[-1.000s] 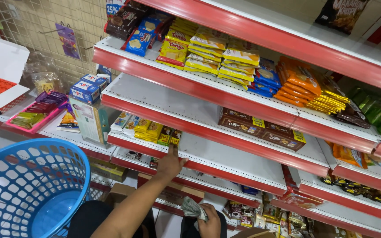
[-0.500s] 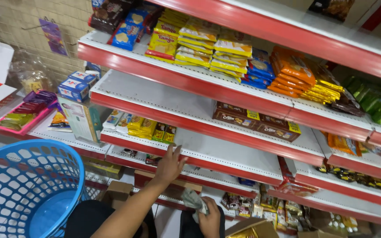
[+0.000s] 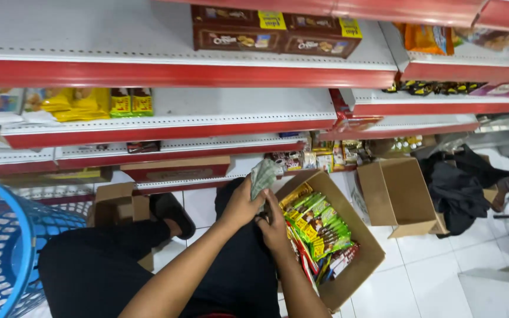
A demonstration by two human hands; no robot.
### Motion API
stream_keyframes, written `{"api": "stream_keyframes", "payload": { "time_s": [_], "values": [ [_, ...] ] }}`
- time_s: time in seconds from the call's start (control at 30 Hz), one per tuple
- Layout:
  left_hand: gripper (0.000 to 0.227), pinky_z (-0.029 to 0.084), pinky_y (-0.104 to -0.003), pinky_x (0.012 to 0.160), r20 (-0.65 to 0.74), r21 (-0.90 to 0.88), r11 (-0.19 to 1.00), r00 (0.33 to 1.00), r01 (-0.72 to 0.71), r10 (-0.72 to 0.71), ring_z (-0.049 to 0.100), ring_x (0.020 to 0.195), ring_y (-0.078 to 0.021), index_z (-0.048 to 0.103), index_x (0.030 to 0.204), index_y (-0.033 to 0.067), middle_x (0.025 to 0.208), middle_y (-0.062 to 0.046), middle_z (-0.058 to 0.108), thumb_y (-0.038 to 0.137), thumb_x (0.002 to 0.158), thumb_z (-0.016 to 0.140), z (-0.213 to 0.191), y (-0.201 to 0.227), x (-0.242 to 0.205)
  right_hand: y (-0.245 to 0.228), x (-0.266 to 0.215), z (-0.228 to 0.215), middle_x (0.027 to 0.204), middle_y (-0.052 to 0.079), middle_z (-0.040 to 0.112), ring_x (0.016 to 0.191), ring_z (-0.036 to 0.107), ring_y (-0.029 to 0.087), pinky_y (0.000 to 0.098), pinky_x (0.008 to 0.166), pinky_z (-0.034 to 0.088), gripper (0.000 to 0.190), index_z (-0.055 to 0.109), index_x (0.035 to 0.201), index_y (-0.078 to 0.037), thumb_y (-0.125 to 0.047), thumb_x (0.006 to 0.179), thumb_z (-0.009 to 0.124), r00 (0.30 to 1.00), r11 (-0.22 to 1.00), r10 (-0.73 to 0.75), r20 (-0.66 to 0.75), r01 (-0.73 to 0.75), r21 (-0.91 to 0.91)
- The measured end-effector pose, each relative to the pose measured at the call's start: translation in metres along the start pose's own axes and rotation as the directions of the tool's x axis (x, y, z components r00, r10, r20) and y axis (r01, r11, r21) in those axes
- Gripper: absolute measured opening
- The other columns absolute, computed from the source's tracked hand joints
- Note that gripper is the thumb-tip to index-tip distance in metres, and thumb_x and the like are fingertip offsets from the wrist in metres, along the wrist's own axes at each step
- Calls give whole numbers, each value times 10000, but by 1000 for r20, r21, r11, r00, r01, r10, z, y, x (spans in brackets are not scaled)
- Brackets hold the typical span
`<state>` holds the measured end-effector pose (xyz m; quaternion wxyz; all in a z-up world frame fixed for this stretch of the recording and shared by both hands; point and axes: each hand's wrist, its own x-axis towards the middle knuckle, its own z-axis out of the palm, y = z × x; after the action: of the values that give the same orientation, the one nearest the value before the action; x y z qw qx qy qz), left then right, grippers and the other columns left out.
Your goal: Wiping shelves and organizing snack products in a grocery store.
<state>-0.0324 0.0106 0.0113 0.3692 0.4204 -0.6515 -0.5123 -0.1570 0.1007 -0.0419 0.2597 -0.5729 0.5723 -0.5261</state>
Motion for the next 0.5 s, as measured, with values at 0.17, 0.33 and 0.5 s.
{"api": "stream_keyframes", "payload": {
  "time_s": [0.17, 0.33, 0.5],
  "values": [
    [555, 502, -499, 947, 129, 288, 934, 975, -210, 180, 660, 1097, -419, 476, 1429, 13, 1182, -239, 689, 219, 939, 637, 30, -15, 2, 50, -12, -65, 1246, 159, 682, 1147, 646, 282, 398, 997, 496, 423, 646, 1307, -40, -39, 885, 617, 905, 923, 345, -248, -375, -83],
    [629, 515, -521, 890, 242, 476, 849, 962, -230, 125, 691, 955, -399, 438, 1467, 14, 1102, -223, 685, 153, 883, 627, 44, -7, 12, 194, -42, -120, 1022, 179, 763, 933, 738, 330, 441, 832, 566, 283, 714, 1102, -39, -214, 879, 719, 780, 667, 405, -476, -608, -430],
    [540, 577, -500, 812, 208, 522, 823, 969, -226, 134, 696, 874, -444, 500, 1407, 199, 1565, -225, 451, 60, 893, 590, 55, -9, 18, 270, -46, -118, 1039, 260, 779, 991, 745, 392, 462, 916, 571, 424, 778, 1103, -46, -420, 986, 615, 626, 336, 692, -360, -720, -607]
  ]
}}
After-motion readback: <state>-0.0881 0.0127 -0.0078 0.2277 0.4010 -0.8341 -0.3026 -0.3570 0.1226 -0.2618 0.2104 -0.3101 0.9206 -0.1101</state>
